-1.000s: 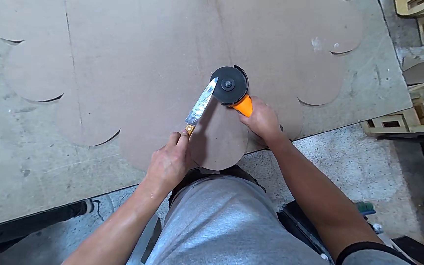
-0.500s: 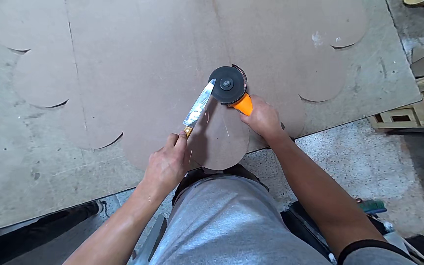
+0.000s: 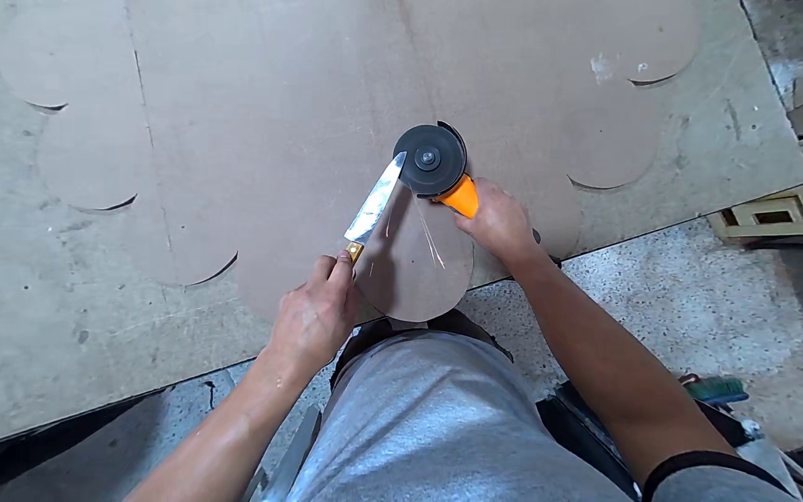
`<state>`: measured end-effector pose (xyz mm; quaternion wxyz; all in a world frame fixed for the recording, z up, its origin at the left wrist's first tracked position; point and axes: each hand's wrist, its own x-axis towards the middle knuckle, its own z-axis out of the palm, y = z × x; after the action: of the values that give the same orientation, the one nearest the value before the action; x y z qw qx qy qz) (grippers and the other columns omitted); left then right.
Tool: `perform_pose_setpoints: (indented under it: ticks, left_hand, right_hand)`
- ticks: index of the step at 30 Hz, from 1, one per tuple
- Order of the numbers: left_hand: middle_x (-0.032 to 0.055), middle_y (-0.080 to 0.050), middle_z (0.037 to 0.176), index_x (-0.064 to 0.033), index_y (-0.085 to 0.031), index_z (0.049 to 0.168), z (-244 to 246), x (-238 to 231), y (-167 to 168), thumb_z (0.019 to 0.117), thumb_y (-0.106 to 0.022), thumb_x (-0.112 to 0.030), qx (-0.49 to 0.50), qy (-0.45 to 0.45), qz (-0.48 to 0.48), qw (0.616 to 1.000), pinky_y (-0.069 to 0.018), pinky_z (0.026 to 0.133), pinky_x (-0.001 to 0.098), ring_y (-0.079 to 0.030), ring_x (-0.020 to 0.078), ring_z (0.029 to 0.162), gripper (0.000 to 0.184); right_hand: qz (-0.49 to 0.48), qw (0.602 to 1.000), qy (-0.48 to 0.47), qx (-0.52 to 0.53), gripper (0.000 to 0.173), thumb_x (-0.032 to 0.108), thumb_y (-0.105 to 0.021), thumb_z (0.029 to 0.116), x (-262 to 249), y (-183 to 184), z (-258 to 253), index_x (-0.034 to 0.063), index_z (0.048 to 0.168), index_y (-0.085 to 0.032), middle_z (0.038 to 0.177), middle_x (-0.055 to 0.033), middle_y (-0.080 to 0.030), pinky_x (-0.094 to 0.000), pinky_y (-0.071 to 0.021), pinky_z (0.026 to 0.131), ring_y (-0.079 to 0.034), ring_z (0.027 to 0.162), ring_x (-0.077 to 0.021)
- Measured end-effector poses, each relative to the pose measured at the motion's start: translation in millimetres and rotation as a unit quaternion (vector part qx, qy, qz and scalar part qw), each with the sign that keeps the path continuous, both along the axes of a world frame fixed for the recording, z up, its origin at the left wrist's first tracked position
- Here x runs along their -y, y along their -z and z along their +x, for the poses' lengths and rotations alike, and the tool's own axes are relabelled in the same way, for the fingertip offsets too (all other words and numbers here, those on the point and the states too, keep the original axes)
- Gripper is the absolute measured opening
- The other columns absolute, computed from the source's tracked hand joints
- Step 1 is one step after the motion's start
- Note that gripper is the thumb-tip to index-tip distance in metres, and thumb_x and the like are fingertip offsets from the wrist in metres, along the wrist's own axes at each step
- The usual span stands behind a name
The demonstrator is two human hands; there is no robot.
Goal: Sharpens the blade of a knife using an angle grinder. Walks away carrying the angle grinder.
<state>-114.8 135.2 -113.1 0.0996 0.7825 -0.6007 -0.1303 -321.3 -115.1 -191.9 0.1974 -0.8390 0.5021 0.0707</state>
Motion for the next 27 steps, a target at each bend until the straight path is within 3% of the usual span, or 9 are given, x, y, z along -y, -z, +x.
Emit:
perform_pose_setpoints:
  ticks: [27]
  left_hand:
    - [0.0176, -0.063, 0.107, 0.0010, -0.061, 0.131, 3.7, -4.1, -1.9, 0.1008, -0.050, -0.014, 0.024, 0.013, 0.003, 1.000, -0.0563, 0.049, 0.0452, -0.067, 0.0289, 0.063, 0.036]
  right_hand:
    - [-0.004, 1.000, 0.000, 0.003, 0.067, 0.046, -0.077, 0.0854, -0.5, -1.4, 0.2, 0.0071, 0.136, -0.058, 0.124, -0.0153, -0.068, -0.0566, -0.0571, 0.087, -0.068, 0.111, -0.0368]
